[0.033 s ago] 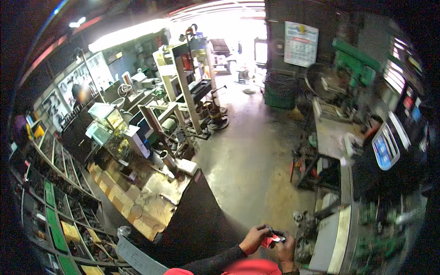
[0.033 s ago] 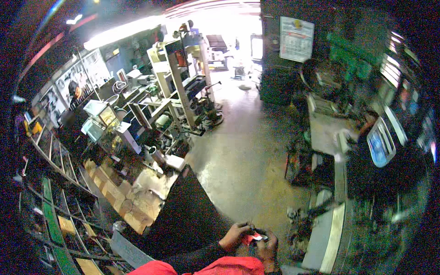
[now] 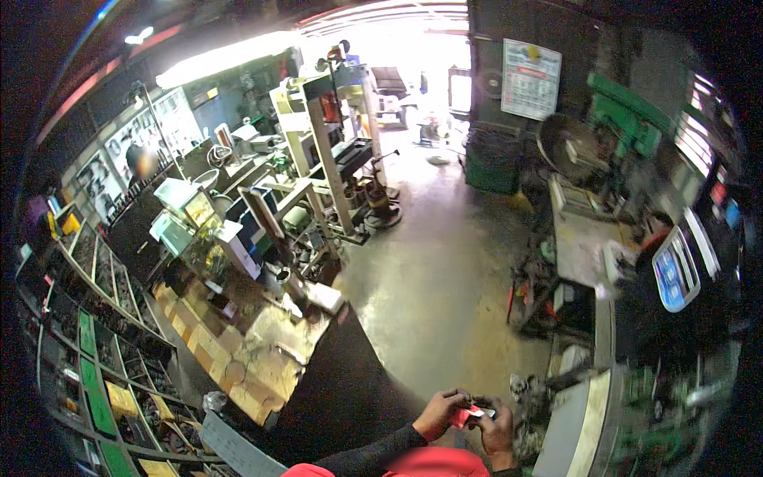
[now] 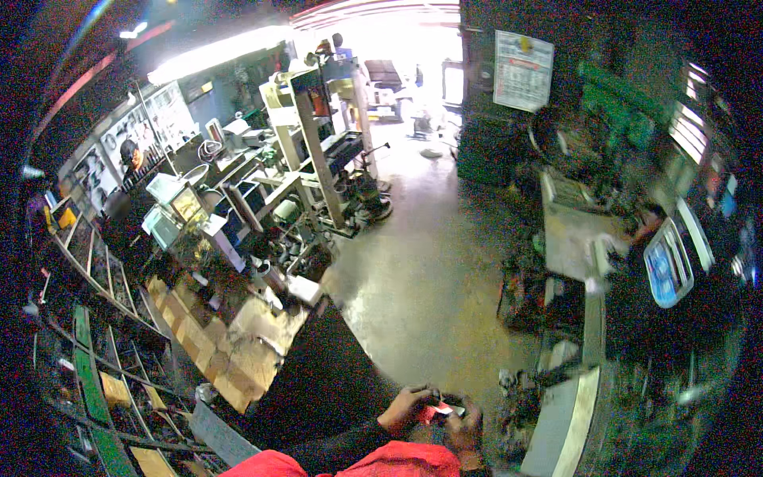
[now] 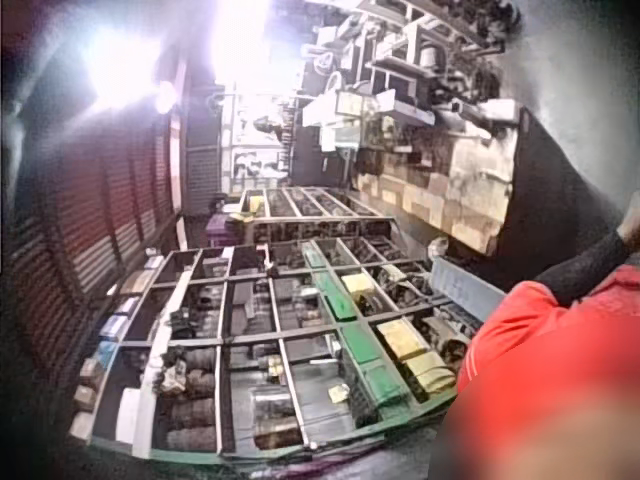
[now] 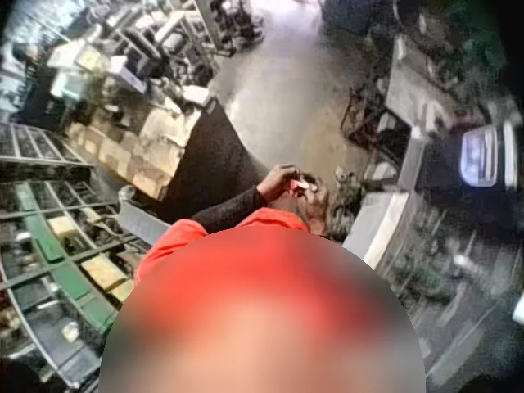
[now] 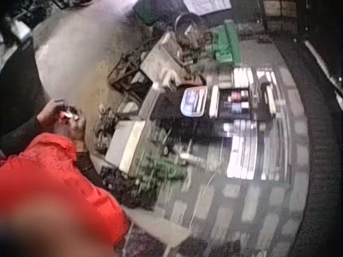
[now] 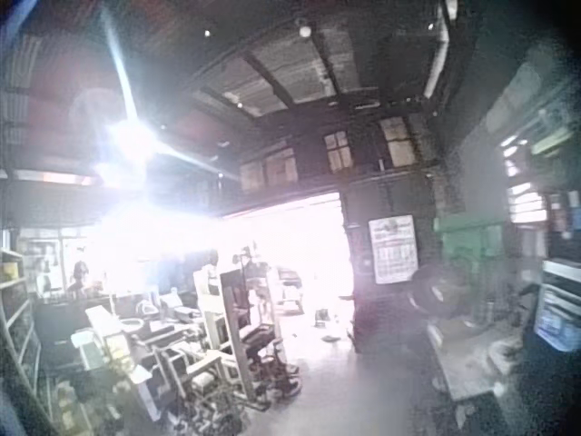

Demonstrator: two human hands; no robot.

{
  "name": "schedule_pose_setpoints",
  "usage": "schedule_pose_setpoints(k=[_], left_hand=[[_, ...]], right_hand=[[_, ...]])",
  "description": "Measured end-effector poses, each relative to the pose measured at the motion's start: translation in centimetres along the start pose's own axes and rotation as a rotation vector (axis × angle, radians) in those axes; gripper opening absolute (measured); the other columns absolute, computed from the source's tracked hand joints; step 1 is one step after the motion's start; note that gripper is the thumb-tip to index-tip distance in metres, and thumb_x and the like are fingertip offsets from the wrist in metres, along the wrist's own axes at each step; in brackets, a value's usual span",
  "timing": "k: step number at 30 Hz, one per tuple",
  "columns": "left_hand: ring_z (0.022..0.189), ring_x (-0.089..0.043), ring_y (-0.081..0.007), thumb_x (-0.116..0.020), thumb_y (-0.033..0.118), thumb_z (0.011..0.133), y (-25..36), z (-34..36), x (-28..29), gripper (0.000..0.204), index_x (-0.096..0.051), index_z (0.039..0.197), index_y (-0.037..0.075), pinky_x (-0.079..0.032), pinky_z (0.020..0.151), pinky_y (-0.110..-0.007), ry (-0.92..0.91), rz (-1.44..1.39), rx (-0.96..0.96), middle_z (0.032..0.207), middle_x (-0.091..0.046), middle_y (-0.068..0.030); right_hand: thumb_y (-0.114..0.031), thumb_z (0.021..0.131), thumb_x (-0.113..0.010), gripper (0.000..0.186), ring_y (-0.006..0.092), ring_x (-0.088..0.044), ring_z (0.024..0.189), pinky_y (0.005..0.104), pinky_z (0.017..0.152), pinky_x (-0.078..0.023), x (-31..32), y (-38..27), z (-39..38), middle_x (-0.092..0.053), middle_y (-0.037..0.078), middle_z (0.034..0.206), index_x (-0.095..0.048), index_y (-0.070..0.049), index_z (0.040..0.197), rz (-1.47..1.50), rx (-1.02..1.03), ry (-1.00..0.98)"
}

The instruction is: The person uses a blowtorch to heat a small metal component and then manipulates it with pliers and a screwdriver on a cluttered workbench. They repeatedly heat and adjust the part, occasionally wiping it with a cloth, while other people work in the background.

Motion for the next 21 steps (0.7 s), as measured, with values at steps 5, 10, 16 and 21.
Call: schedule_pose_setpoints(k=[5, 10, 16, 21], left_hand=[[0.099, -0.071, -0.0265, -0.065, 0.026, 0.101, 8.4, 12.8, 5.7, 0.036, -0.064, 0.123, -0.002, -0.057, 0.087, -0.038, -0.091, -0.676, 0.143, 0.112, -0.072, -0.0153], [0.105, -0.071, -0.0227, -0.064, 0.039, 0.101, 12.6, 28.0, 13.1, 0.052, -0.062, 0.133, -0.002, -0.058, 0.090, -0.035, -0.016, -0.716, 0.007, 0.114, -0.074, -0.0141], [0.092, -0.073, -0.0200, -0.062, 0.035, 0.103, 19.9, 52.7, 18.6, 0.038, -0.067, 0.126, 0.005, -0.063, 0.080, -0.035, -0.026, -0.568, 0.208, 0.110, -0.074, -0.0112], [0.088, -0.072, -0.0126, -0.058, 0.029, 0.105, 31.9, 73.9, 16.2, 0.037, -0.066, 0.130, 0.003, -0.061, 0.070, -0.028, -0.182, -0.478, 0.170, 0.107, -0.074, -0.0058]], right_hand=[[-0.004, 0.100, -0.068, 0.039, 0.0258, -0.075, 0.092, 0.0376, 0.080, -0.063, -4.0, -4.6, 22.0, -0.073, 0.015, 0.110, -0.057, 0.004, 0.136, 0.130, -0.107, -0.440], [-0.007, 0.099, -0.074, 0.037, 0.0153, -0.069, 0.107, 0.0332, 0.091, -0.058, -9.8, -4.0, 42.0, -0.075, 0.006, 0.118, -0.066, -0.001, 0.134, 0.189, -0.176, -0.616], [-0.012, 0.087, -0.084, 0.047, 0.0259, -0.068, 0.103, 0.0385, 0.097, -0.053, -11.5, -4.7, 66.8, -0.071, 0.012, 0.111, -0.069, -0.009, 0.131, -0.411, 0.096, -0.171], [-0.017, 0.097, -0.066, 0.025, 0.0229, -0.071, 0.096, 0.0380, 0.086, -0.058, -9.1, -10.5, 85.3, -0.076, 0.011, 0.108, -0.074, 0.000, 0.113, -0.003, 0.086, 0.019]])
Point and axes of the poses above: each hand's wrist, its own z-axis towards the middle knuckle, its own x-axis out of the back of the hand, y = z × x, the point moved 5 cm from there along z, towards the middle knuckle
